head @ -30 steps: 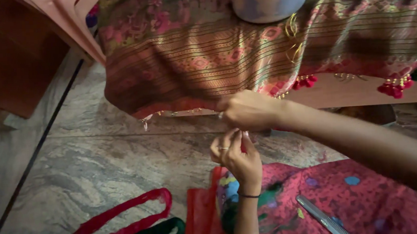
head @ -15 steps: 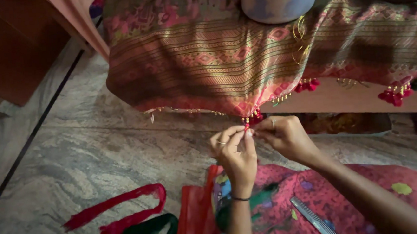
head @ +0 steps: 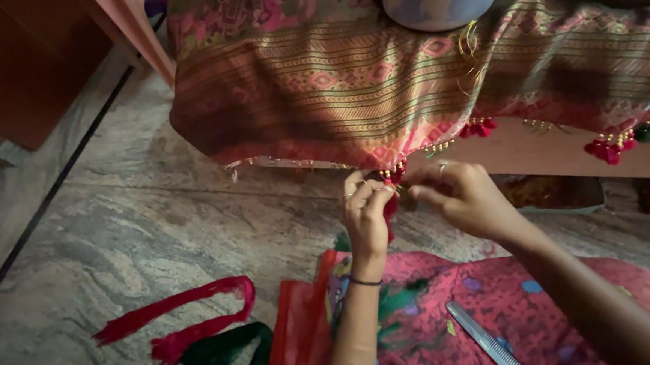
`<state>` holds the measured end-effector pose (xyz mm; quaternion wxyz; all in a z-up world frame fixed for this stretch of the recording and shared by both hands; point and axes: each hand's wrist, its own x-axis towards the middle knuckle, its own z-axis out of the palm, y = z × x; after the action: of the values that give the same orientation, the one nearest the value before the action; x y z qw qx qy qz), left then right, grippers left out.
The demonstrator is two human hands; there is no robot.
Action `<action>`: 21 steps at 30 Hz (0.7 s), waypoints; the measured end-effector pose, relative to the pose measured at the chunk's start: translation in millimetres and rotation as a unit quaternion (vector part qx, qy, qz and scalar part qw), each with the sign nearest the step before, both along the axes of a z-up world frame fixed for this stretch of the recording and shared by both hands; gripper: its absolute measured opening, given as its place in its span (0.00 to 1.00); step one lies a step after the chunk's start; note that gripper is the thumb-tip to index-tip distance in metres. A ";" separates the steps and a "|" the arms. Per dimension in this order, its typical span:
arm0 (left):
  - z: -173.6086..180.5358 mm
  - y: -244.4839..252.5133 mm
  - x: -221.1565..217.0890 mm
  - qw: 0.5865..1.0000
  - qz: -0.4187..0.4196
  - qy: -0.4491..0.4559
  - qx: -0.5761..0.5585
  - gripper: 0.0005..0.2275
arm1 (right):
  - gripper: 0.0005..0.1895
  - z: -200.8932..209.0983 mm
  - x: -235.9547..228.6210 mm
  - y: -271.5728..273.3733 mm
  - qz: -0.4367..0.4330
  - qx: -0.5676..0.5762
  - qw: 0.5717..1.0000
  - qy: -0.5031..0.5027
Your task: Tying and trimming decorative tassels on the edge of a textile garment.
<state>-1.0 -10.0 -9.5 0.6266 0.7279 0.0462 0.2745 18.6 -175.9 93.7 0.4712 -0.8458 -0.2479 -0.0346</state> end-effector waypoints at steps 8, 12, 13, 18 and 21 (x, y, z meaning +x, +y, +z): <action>17.8 -5.7 -12.3 1.000 -0.008 0.001 0.008 0.06 | 0.09 -51.6 24.7 12.1 -0.040 0.089 0.981 0.169; 11.8 1.4 -6.3 0.997 -0.002 -0.007 0.073 0.07 | 0.07 -78.3 17.8 21.0 -0.004 0.333 0.908 0.254; 7.4 2.5 -6.8 0.997 -0.002 -0.004 0.072 0.07 | 0.07 -76.9 14.5 23.2 -0.004 0.332 0.908 0.257; 4.6 10.4 -2.5 0.996 -0.085 0.012 -0.005 0.08 | 0.04 -85.0 21.4 27.5 0.016 0.437 0.821 0.368; 38.1 0.6 -26.1 0.999 -0.005 -0.004 0.033 0.09 | 0.05 -75.2 20.1 30.6 0.010 0.351 0.889 0.295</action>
<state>-27.0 -9.4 28.6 0.6037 0.7474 0.0303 0.2756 38.7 -145.3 18.5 0.7890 -0.5939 -0.0776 0.1365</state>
